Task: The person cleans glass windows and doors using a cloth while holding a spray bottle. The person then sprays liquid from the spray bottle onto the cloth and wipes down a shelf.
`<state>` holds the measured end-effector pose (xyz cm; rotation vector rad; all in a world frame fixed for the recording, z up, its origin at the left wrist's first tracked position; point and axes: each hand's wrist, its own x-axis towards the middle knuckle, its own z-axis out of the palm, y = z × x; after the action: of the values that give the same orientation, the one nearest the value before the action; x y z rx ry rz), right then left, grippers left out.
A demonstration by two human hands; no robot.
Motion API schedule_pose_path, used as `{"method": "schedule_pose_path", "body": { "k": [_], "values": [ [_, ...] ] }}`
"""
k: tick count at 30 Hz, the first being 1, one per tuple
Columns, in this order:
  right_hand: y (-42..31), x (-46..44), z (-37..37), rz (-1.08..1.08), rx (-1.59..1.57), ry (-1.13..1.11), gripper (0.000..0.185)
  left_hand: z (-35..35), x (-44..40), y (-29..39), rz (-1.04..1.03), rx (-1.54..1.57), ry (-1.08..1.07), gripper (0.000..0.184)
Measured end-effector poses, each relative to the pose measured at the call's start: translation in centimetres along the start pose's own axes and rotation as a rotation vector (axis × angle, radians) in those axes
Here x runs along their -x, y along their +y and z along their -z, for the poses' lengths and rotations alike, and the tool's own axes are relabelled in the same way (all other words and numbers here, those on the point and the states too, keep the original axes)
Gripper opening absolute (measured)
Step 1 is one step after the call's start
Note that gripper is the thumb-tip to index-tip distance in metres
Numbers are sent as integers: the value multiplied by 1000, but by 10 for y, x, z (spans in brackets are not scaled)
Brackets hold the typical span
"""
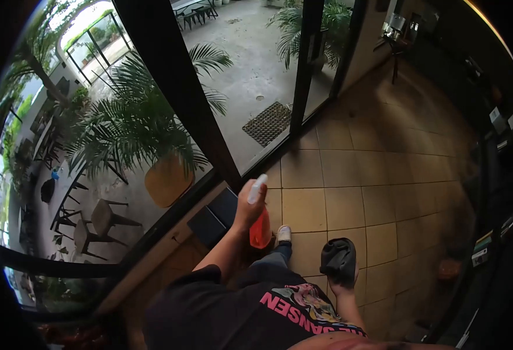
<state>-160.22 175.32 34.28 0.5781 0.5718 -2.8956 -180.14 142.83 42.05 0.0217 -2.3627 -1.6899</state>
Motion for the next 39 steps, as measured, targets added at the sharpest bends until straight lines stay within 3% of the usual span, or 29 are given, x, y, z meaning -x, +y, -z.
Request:
{"method": "schedule_pose_path", "body": {
  "k": [5,7,11,15,19,20,23,24,28,30,31,35,39],
  "values": [
    [-68,-75,-15,13,140,35,52,19,-120,10,-62,91,350,46],
    [-84,-126,-32,29,83,71,50,38,-161,39,-202,163,539,48],
    [-111,-192,-93,15,-111,68,48,84,-238,85,-335,142,627,51],
    [-144,-273,-91,43,-29,-255,48,98,-309,174,-510,183,730,58],
    [-169,-353,-61,71,-39,-346,48,119,-354,218,-559,95,904,65],
    [-175,-367,-65,36,-35,-364,48,117,-356,234,-548,156,945,68],
    [-209,-399,-89,-213,-475,-326,48,101,-366,271,-531,223,1083,70],
    [-226,-418,-83,-248,-462,-324,48,93,-371,281,-518,245,1141,68],
    [-304,-509,-55,-278,-163,-511,47,45,-416,313,-624,-109,1240,68],
    [-347,-544,-65,-204,-25,-583,48,18,-431,334,-427,152,1112,70],
    [-367,-560,-70,-162,36,-613,48,6,-441,340,-430,137,1123,70],
    [-446,-670,-27,-405,-378,-746,53,-33,-473,361,-424,218,987,71],
    [-502,-739,49,-379,-449,-639,53,-79,-473,367,-388,-43,1019,60]
  ]
}}
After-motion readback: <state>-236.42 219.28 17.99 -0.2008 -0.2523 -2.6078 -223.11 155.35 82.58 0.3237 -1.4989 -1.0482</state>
